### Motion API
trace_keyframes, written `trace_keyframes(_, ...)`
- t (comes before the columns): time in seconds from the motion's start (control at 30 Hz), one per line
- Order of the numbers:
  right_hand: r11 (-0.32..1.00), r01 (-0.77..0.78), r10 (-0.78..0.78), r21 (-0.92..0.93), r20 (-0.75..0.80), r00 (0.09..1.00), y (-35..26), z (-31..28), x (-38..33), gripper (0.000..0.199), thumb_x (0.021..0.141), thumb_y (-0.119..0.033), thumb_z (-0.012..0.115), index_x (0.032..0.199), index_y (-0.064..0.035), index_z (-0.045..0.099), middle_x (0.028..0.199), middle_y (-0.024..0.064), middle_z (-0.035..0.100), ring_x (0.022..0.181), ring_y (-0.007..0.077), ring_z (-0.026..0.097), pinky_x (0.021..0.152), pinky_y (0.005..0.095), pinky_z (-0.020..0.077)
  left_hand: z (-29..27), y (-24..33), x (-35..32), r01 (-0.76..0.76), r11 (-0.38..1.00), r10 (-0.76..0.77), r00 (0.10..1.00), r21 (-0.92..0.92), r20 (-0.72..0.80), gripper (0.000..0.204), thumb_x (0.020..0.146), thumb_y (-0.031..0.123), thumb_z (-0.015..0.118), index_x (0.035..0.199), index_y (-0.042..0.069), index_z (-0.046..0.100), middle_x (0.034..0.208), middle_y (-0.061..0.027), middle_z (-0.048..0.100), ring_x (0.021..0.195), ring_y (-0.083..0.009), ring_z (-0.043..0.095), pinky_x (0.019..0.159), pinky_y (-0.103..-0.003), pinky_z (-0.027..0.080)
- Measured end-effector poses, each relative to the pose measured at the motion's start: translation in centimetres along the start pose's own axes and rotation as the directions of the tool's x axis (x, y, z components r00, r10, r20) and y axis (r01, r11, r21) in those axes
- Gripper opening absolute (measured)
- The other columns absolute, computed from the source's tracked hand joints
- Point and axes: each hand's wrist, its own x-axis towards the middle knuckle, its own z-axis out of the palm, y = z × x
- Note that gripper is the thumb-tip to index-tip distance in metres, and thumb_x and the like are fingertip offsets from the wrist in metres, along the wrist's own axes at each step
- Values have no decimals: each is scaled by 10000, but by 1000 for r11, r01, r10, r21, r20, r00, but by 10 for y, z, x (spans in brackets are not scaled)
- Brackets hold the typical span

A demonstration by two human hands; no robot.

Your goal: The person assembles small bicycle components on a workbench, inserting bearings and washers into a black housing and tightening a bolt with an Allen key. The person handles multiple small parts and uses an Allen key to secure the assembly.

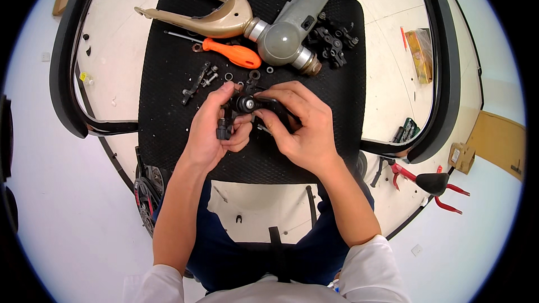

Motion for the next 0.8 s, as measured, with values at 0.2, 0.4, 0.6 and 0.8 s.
trace_keyframes(0.2, 980, -195, 197, -50, 41, 980, -10, -8, 0, 248, 772, -23, 753, 1014, -53, 709, 877, 39, 690, 626, 111, 584, 498, 228, 404, 0, 6, -2, 45, 995, -44, 999, 84, -11, 325, 1022, 392, 387, 1022, 84, 493, 634, 10, 391, 413, -62, 291, 397, -237, 192)
trace_keyframes(0.4, 957, 222, -212, -187, 75, 974, 3, -10, 1, 306, 731, 3, 756, 1025, -58, 697, 936, 60, 673, 713, 179, 665, 541, 274, 510, -5, 12, -5, 166, 980, -165, 986, 111, -11, 304, 1013, 380, 421, 974, 91, 505, 607, 18, 390, 407, -59, 284, 386, -239, 178)
trace_keyframes(0.6, 873, 363, -338, -325, 133, 932, 2, -4, -4, 409, 669, 65, 717, 1060, -24, 639, 1032, 98, 633, 749, 238, 678, 555, 304, 557, -10, 17, -7, 215, 973, -216, 976, 90, 2, 301, 1014, 387, 434, 928, 107, 501, 592, 27, 392, 406, -47, 296, 377, -224, 173)
trace_keyframes(0.8, 970, 176, -168, -166, 60, 984, -5, 2, -1, 319, 728, 56, 716, 1027, -23, 638, 1054, 112, 645, 843, 274, 682, 661, 324, 568, -10, 19, -3, 245, 966, -248, 968, 78, 35, 315, 1021, 399, 424, 948, 103, 506, 601, 32, 386, 403, -40, 285, 373, -216, 172)
